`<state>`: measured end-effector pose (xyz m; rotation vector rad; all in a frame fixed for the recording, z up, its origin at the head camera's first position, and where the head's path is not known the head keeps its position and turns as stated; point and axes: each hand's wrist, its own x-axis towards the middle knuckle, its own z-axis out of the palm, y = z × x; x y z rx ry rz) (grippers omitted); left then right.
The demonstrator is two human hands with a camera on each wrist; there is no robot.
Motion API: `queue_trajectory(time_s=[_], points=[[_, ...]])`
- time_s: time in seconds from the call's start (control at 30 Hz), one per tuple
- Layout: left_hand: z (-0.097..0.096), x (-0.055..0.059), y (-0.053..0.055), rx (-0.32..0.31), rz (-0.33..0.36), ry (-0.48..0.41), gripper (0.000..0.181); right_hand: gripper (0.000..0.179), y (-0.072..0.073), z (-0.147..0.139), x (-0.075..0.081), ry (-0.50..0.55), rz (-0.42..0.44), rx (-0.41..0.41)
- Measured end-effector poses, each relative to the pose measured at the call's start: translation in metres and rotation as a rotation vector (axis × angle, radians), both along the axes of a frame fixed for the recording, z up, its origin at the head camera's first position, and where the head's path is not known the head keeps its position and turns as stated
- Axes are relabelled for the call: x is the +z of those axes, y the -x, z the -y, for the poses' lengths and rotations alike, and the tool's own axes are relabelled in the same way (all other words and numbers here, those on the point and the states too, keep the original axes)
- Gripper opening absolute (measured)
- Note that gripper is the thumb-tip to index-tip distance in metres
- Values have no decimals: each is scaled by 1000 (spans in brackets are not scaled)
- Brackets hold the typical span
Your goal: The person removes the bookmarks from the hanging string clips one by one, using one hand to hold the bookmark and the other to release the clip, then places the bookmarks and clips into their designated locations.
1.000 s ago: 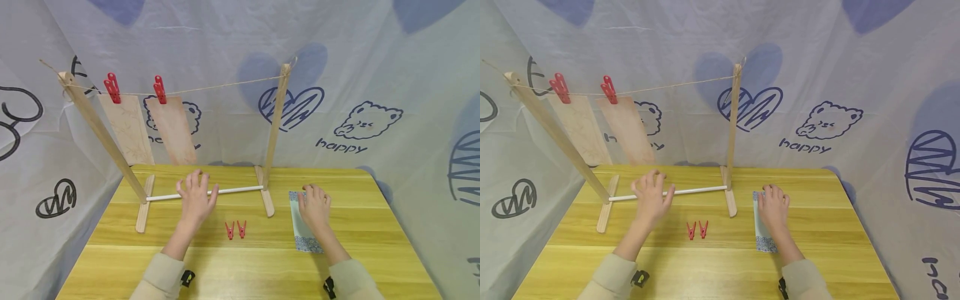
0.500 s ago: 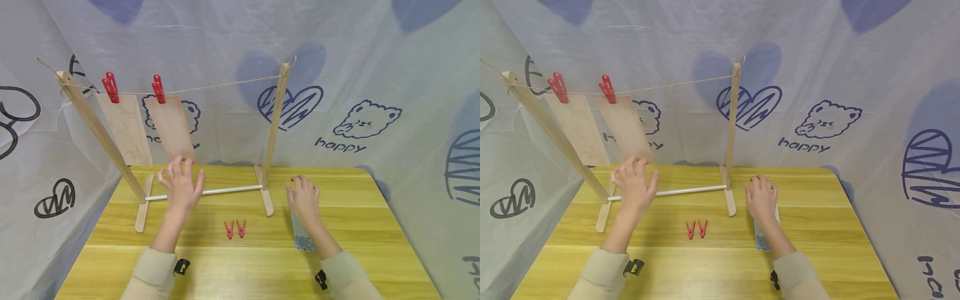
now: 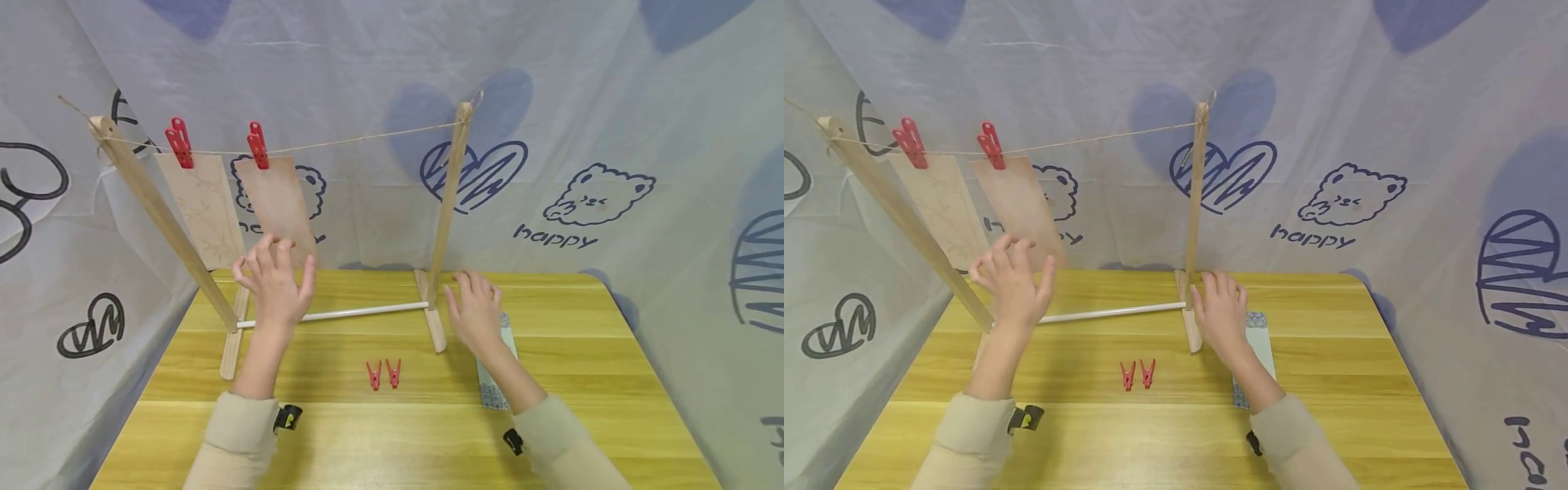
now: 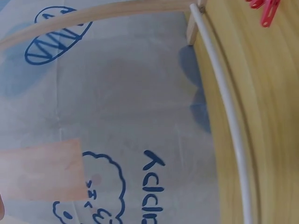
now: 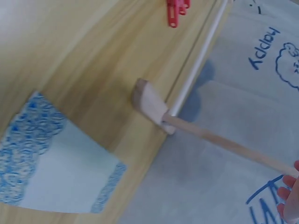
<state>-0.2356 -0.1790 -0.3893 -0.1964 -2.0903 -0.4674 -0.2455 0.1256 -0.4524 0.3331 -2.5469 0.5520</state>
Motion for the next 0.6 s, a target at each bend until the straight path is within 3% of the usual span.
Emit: queue_trajectory(time_s=[0.2,0.6], points=[[4,14,3,29,-69,-6,36,34,1,12,14,0,-4,27],[17,54,6,39,-83,7,32,39,3,41,40,33,-38,113]])
